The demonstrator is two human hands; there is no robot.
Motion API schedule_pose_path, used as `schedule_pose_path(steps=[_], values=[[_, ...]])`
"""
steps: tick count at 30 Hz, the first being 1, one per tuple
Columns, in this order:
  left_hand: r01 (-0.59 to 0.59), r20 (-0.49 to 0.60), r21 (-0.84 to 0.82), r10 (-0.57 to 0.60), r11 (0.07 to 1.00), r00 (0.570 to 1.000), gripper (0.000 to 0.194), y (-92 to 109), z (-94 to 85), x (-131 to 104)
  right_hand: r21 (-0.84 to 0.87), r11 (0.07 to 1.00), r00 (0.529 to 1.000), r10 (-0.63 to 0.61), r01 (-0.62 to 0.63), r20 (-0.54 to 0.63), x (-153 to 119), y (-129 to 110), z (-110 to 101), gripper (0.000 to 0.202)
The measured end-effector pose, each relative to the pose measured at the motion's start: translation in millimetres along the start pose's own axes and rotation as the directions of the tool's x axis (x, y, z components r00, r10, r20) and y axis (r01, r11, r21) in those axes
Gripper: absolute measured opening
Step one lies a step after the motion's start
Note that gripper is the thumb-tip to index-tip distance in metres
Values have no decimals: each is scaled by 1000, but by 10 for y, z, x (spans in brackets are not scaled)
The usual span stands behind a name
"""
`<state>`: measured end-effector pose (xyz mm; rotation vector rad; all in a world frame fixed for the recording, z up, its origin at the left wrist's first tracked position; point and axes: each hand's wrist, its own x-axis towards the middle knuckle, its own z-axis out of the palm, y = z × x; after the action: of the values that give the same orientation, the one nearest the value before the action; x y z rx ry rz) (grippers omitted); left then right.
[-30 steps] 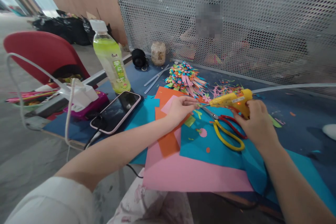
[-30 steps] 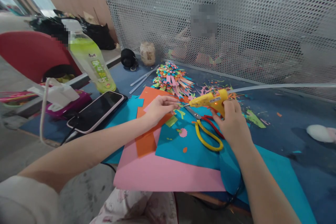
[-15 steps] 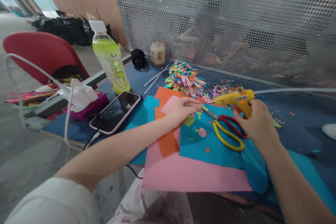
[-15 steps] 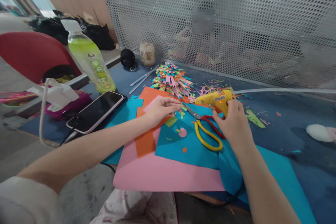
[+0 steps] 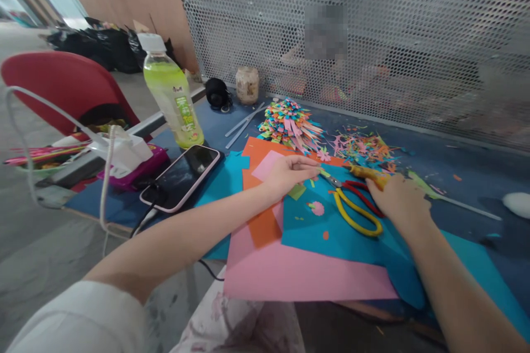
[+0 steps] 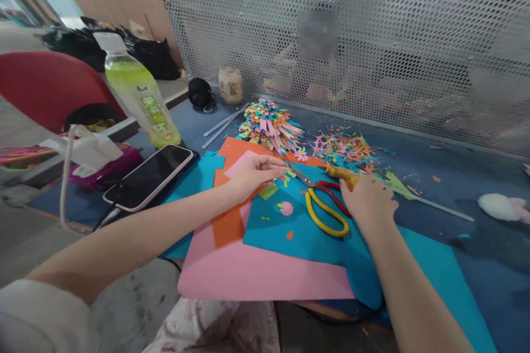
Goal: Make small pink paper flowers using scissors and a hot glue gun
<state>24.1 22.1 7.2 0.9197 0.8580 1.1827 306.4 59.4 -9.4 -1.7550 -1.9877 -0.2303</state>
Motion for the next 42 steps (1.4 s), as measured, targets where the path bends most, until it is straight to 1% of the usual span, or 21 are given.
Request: schedule_pose_path(steps=[1, 2, 3, 4, 5, 6, 7, 8, 9, 10, 11, 12, 16, 20, 22, 25, 32, 34, 36, 38, 42], values=[[-3, 7, -7, 3, 1000, 1000, 23, -7, 0, 3, -44, 998, 998, 41, -43, -43, -5, -42, -15, 42], [-9, 13, -10, 9, 1000, 1000, 24, -14, -1, 8, -106, 993, 995, 34, -43, -92, -12, -99, -37, 44], [-17, 15, -11, 17, 1000, 1000, 25, -22, -3, 13, -114, 992, 992, -74, 62, -99, -21, -169, -63, 42], [-27, 14, -7, 27, 1000, 1000, 26, -29, -7, 20, -66, 965, 966, -256, 253, -42, -36, -247, -90, 41], [-37, 11, -2, 37, 999, 999, 27, -36, -11, 26, -15, 927, 927, -373, 374, 29, -57, -330, -113, 41], [-45, 4, 4, 45, 999, 999, 28, -41, -15, 30, 33, 890, 887, -455, 454, 78, -84, -412, -131, 38], [-51, -4, 10, 52, 999, 999, 28, -44, -19, 34, 93, 838, 828, -545, 537, 132, -117, -488, -141, 38], [-56, -11, 13, 56, 998, 998, 28, -46, -22, 35, 177, 760, 739, -650, 625, 179, -150, -555, -144, 39], [-60, -16, 13, 60, 998, 998, 29, -46, -24, 35, 244, 692, 661, -722, 680, 207, -182, -609, -143, 41], [-62, -16, 10, 62, 998, 998, 29, -46, -25, 33, 294, 651, 622, -758, 700, 195, -208, -650, -137, 41], [-63, -11, 6, 63, 998, 998, 31, -44, -25, 31, 326, 627, 603, -776, 707, 186, -226, -677, -131, 39], [-63, -4, 2, 63, 998, 998, 33, -43, -24, 28, 344, 614, 594, -785, 710, 175, -236, -693, -125, 36], [-56, 15, 6, 56, 998, 998, 37, -46, -20, 28, 387, 613, 601, -781, 689, 168, -232, -699, -118, 26], [-61, 9, 0, 61, 998, 998, 27, -63, -19, 45, 462, 664, 650, -728, 588, 219, -239, -710, -130, 21], [-60, 11, -1, 60, 998, 998, 23, -70, -21, 53, 501, 677, 665, -707, 539, 240, -248, -722, -137, 19], [-60, 18, -1, 60, 998, 998, 22, -76, -26, 59, 555, 683, 676, -687, 475, 267, -259, -737, -147, 20], [-71, 23, -8, 71, 997, 997, 25, -65, -23, 55, 595, 754, 758, -553, 279, 346, -295, -757, -149, 27], [-75, 28, -29, 76, 997, 997, 25, -55, -15, 52, 608, 749, 751, -554, 263, 359, -289, -773, -152, 27], [-79, 31, -45, 81, 996, 996, 25, -44, -8, 47, 624, 734, 723, -582, 268, 373, -275, -792, -160, 21], [-76, 27, -52, 78, 996, 997, 26, -31, -2, 40, 636, 722, 712, -596, 272, 372, -260, -806, -170, 16], [-63, 9, -59, 64, 996, 998, 26, -7, 7, 21, 653, 717, 744, -571, 245, 347, -254, -808, -177, 14]])
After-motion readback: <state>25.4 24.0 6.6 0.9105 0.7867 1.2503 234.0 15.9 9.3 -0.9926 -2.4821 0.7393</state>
